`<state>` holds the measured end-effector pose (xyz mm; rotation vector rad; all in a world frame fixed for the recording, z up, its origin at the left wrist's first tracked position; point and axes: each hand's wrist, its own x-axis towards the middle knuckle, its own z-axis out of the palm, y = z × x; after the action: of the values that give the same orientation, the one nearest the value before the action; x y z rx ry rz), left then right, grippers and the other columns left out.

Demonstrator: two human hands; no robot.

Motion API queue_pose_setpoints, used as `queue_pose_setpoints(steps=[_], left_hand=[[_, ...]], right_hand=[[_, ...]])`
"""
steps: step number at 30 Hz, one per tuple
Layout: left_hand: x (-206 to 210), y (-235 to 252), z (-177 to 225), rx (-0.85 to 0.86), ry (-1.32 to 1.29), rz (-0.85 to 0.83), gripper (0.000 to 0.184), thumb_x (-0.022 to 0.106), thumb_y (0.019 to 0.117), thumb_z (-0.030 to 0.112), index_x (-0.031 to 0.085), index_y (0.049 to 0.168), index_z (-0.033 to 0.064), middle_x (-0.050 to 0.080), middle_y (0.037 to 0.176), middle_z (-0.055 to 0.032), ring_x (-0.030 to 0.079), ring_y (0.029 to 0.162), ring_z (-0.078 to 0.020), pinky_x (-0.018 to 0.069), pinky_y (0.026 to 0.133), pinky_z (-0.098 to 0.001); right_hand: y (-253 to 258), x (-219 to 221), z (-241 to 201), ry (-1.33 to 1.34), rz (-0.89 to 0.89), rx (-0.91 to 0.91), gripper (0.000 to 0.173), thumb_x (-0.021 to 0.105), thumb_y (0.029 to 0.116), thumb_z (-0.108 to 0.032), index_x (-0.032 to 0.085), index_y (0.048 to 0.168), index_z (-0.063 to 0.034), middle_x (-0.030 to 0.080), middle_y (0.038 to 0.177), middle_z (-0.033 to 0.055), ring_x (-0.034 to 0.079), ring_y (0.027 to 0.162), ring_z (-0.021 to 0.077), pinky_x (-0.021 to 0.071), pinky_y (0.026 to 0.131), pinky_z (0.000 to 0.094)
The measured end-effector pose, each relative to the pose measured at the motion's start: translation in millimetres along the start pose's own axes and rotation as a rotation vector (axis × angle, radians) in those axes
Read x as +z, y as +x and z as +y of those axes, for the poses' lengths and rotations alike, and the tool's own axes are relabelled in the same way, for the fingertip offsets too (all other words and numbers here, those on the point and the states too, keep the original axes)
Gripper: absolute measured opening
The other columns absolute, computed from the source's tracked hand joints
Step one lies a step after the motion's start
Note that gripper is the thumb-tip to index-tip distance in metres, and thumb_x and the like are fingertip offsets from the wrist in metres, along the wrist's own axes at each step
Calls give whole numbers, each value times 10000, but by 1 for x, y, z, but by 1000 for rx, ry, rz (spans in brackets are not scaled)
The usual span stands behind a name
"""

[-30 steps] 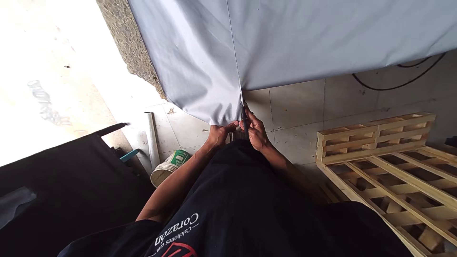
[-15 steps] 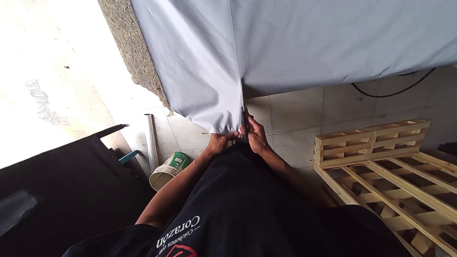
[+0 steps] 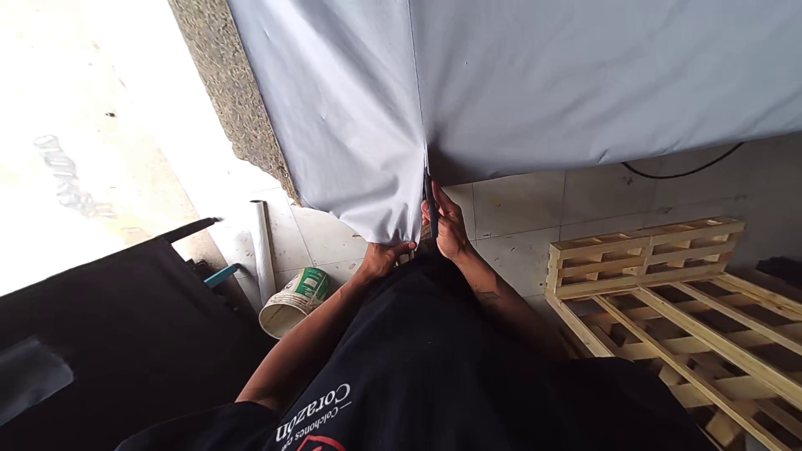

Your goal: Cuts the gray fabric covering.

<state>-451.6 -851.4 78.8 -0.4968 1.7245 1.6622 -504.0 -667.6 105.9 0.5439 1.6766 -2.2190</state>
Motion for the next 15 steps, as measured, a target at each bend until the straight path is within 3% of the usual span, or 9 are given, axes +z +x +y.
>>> queue_pose_setpoints(steps=[3, 6, 8, 12, 15], left_hand=[[-5, 5, 2, 20, 107, -1, 488, 890, 798, 191, 652, 1170, -16, 760, 1031, -52, 738, 970, -114, 612, 945, -337], [-8, 8, 2, 17, 244, -12, 513, 887, 802, 270, 669, 1179, -1, 748, 1080, -42, 699, 1049, -67, 558, 1013, -309], [-10, 11, 1, 18, 269, -10, 532, 889, 799, 279, 664, 1192, -2, 744, 1099, -49, 691, 1070, -63, 548, 1026, -304], [-14, 17, 4, -30, 361, -18, 568, 872, 817, 333, 661, 1224, -3, 737, 1149, -78, 685, 1120, -97, 534, 1059, -339], [-19, 23, 13, -133, 501, -72, 515, 820, 862, 406, 700, 1196, 33, 740, 1154, -105, 683, 1143, -159, 507, 1071, -430]], right_hand=[[10, 3, -4, -9, 8, -5, 533, 557, 1002, -69, 430, 1504, 55, 661, 904, 36, 611, 737, 67, 556, 714, 252], [12, 0, 2, -22, 11, -5, 506, 583, 992, -30, 459, 1467, 97, 665, 919, 74, 617, 714, 97, 565, 672, 257], [18, 2, -1, -16, 15, -1, 513, 571, 999, -45, 449, 1480, 86, 663, 951, 75, 620, 742, 96, 567, 698, 256], [40, 9, -18, 10, 9, 9, 515, 522, 1019, -89, 430, 1512, 27, 649, 987, 43, 603, 793, 64, 543, 748, 244], [43, 7, -16, -11, -1, 23, 488, 530, 1002, -6, 445, 1474, 83, 668, 1033, 82, 630, 778, 89, 568, 714, 251]])
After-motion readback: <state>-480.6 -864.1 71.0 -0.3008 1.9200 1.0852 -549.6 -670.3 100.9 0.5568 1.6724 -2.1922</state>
